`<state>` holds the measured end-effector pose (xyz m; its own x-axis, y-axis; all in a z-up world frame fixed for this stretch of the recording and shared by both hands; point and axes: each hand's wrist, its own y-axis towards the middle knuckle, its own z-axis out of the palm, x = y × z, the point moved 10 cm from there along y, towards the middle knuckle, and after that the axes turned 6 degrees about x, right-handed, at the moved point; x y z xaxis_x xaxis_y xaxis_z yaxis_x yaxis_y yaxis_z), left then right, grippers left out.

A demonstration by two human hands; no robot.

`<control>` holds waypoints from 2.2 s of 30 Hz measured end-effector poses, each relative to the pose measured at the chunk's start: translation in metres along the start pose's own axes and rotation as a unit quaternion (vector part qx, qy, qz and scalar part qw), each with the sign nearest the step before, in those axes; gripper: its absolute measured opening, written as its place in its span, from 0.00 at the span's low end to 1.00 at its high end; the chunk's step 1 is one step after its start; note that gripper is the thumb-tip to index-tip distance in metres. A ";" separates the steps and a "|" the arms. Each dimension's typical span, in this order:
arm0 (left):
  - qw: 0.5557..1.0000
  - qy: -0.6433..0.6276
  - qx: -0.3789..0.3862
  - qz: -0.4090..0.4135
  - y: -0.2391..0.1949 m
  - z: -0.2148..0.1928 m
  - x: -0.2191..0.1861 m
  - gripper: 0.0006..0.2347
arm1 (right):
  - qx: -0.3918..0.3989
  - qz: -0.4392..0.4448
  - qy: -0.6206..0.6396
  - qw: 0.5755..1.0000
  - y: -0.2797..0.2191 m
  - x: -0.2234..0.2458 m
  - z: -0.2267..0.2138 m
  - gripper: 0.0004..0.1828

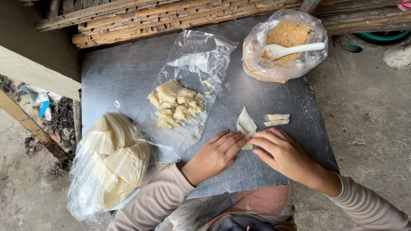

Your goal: The person assembles samosas by placing a spoonful of grainy filling onto triangular pastry sheets and folding them into sealed triangular packets. The person repeats this process for multiple units, placing each finished samosa aside on the table.

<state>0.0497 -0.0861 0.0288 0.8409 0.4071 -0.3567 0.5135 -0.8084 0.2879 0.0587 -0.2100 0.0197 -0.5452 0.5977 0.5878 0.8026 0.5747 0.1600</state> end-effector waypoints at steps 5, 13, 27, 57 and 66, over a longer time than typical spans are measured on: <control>1.000 0.011 -0.014 -0.009 0.001 -0.003 -0.001 0.26 | 0.044 -0.045 -0.039 0.997 0.009 0.005 -0.001 0.11; 0.999 0.006 -0.034 -0.027 0.004 -0.010 0.003 0.21 | 0.087 -0.108 -0.133 0.981 0.020 0.011 -0.002 0.12; 0.994 -0.042 -0.070 -0.068 0.020 -0.009 0.019 0.09 | -0.053 -0.034 0.038 0.997 0.017 -0.016 -0.011 0.07; 0.993 0.080 -0.077 -0.041 0.028 -0.004 0.018 0.07 | -0.093 0.029 0.003 0.995 0.024 -0.020 -0.014 0.08; 0.987 0.155 -0.028 -0.030 0.029 0.005 0.014 0.15 | -0.077 -0.011 -0.010 0.997 0.026 -0.010 -0.015 0.11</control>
<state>0.0752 -0.1058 0.0273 0.8163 0.5707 -0.0888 0.5653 -0.7579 0.3256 0.0886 -0.2095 0.0298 -0.5659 0.5976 0.5680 0.8175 0.4962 0.2923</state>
